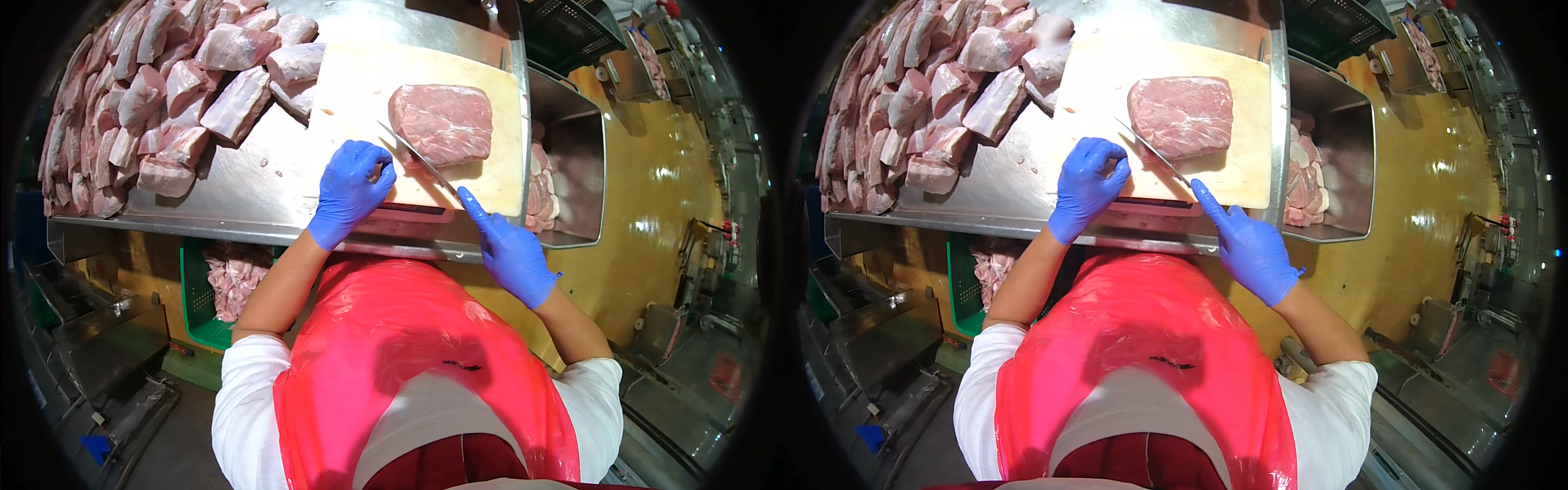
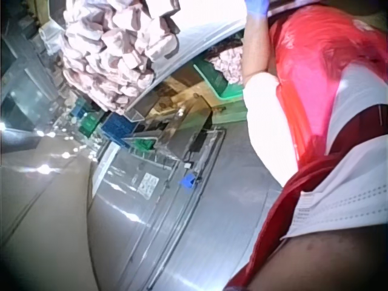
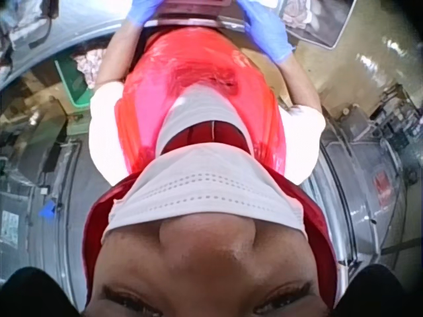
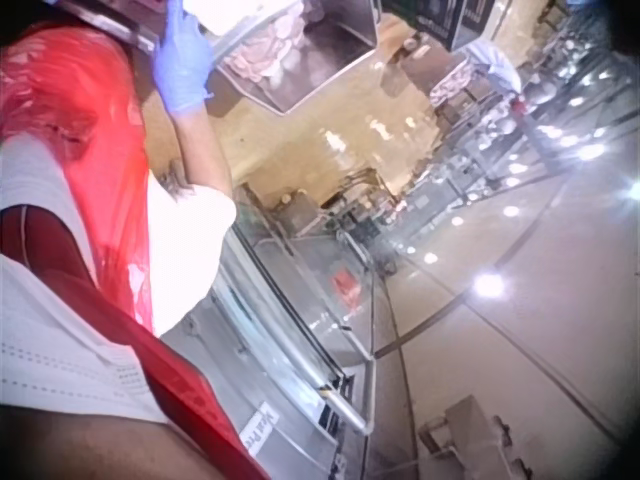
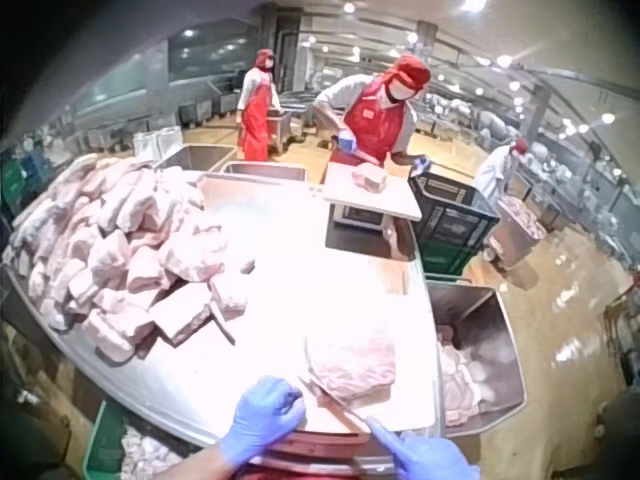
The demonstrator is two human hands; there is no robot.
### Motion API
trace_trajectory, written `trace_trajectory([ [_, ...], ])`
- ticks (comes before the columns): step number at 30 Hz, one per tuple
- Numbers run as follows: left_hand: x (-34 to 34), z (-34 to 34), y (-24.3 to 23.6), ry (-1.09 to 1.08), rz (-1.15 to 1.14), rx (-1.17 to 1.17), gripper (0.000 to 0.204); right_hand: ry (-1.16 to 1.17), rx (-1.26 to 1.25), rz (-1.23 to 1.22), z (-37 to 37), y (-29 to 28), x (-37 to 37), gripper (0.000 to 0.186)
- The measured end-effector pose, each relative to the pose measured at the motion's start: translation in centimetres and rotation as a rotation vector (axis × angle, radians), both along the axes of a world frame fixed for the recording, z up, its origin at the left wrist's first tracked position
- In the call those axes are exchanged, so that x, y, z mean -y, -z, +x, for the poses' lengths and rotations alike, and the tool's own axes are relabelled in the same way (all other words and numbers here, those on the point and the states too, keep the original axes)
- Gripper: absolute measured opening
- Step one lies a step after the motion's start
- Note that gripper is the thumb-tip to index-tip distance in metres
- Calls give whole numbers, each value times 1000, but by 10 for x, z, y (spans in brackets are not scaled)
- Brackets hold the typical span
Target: The person repeatedly picks up large pieces of raw meat from a tray, places them on a cutting board, and uses a knife to trim fat and cut the meat into smaller portions. The trimmed pieces are placed into a green bin below the workstation.
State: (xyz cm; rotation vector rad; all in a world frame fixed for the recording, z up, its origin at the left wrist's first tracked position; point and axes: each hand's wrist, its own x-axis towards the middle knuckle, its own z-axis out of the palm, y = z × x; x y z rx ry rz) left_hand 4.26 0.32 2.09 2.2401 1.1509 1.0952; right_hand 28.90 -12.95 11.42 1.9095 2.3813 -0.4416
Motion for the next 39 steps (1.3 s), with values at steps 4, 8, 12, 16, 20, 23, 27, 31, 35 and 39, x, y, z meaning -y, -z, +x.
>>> trace_trajectory([
  [4, 7, 17, -17, -78, 82, 68, 19, 53, -338, 164, -5, -1, -26, 83],
  [8, -6, 19, 7, 2, 55, -12, 16, 248, -521, 233, -21, -6, -46, 78],
  [12, 1, 14, 10, 20, 70, -27, 15, 101, -498, 216, -37, 3, -59, 80],
  [16, 0, 17, 10, 19, 84, -21, 15, -47, -224, 260, -35, 26, -59, 86],
  [20, -2, 15, 21, 31, 120, 13, 16, -58, 28, 35, 1, -3, 0, 88],
  [23, -1, 17, 18, 35, 100, 3, 18, -39, 24, 8, 2, -1, 2, 88],
  [27, -7, 24, 14, 47, 91, -17, 18, -19, -204, 203, -56, 39, -85, 84],
  [31, -13, 15, 17, -28, 52, 4, 19, -6, -62, 6, -32, 27, -58, 84],
  [35, -28, -18, 16, -246, -104, -10, 15, -42, 160, -80, 44, -1, 24, 85],
  [39, 2, -108, -20, -375, -158, 233, 7, -12, -56, 24, 88, -3, 42, 79],
])
